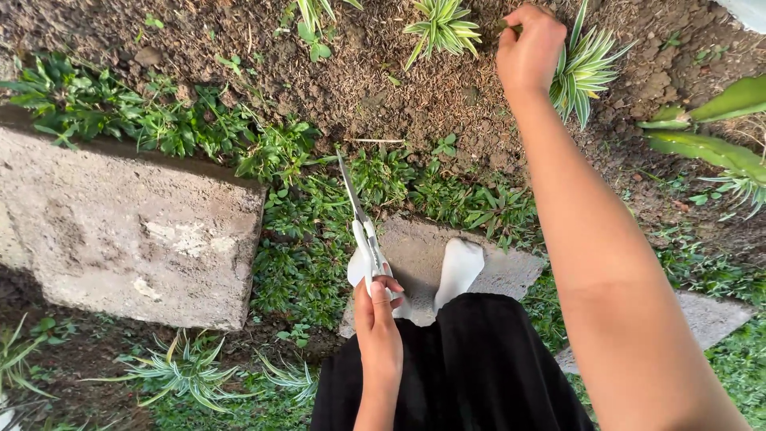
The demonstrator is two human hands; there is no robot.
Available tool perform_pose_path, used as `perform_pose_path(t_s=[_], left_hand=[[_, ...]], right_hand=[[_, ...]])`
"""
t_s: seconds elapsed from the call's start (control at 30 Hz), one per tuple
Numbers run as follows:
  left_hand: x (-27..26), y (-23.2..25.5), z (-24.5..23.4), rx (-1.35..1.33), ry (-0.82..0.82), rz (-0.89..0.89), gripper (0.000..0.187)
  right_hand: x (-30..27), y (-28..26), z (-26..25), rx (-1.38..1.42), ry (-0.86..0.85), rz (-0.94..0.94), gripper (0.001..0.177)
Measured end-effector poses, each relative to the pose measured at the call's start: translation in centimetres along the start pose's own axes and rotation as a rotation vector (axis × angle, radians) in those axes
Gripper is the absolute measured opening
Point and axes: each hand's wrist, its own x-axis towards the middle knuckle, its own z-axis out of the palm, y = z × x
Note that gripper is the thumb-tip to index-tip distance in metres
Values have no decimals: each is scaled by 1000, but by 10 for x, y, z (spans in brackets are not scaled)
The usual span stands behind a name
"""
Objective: Pruning plants and clearing debris from a garden bed using scissors.
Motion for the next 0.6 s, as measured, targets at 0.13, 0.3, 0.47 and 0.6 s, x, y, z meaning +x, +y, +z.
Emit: perform_pose_path(t_s=[0.13,0.3,0.47,0.6], left_hand=[[3,4,3,6,-17,8,36],[-1,2,3,-8,-34,-24,36],[-2,1,2,-10,-16,-2,38],[-5,4,5,-14,-9,12,39]], right_hand=[[-7,7,-1,112,36,158,16],[-23,17,-17,273,69,251,14],[-38,-82,-75,284,-664,305,15],[-70,-158,-79,63,-1264,102,31]])
